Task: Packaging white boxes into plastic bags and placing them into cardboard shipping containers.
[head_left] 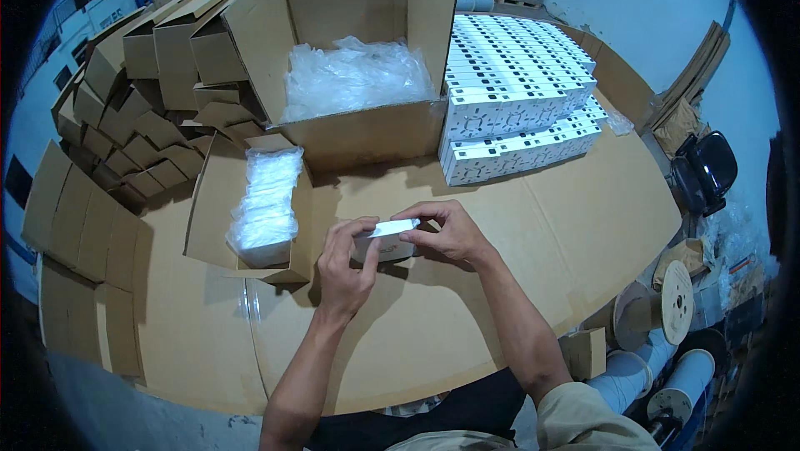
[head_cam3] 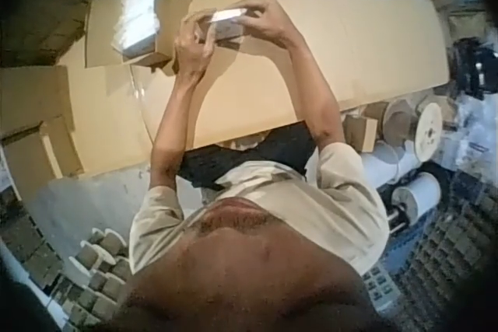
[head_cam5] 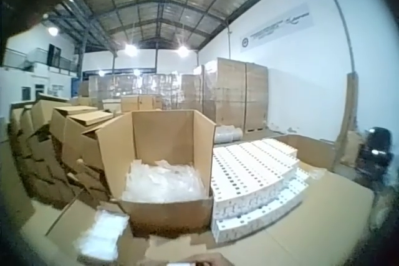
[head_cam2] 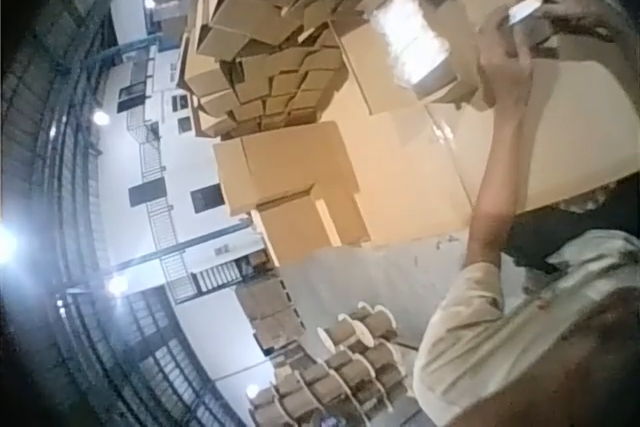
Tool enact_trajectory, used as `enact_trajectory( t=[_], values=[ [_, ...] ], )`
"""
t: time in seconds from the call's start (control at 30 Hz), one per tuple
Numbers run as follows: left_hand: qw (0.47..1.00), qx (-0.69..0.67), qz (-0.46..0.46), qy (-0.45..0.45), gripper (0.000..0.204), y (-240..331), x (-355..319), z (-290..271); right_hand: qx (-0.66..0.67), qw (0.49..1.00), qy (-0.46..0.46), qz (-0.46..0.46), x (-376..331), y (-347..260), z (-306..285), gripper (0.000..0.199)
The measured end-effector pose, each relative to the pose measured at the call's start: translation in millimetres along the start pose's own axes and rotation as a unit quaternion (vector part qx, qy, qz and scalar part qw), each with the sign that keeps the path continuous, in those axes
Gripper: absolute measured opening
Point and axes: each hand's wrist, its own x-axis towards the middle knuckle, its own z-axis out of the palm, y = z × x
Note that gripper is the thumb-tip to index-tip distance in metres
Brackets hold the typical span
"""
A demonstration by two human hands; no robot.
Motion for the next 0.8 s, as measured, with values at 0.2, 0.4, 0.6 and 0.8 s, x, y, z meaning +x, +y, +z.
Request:
enact_trajectory(
  t=[0.2,0.4,0.6,0.8],
  values=[
    [0.971,-0.189,-0.138,-0.048,0.025,-14,0,2,-0.05,0.991,0.026,-0.12,2,8,2,0.027],
    [0.917,-0.324,-0.218,-0.084,0.031,-21,-3,3,-0.143,0.984,0.034,-0.102,-6,-3,2,0.029],
    [0.926,-0.254,-0.249,-0.127,0.033,-25,-6,7,-0.255,0.962,0.019,-0.1,-12,-19,-2,0.028],
    [0.94,-0.113,-0.288,-0.143,0.047,-26,-24,0,-0.235,0.966,0.044,-0.103,-10,-11,7,0.025]
  ],
)
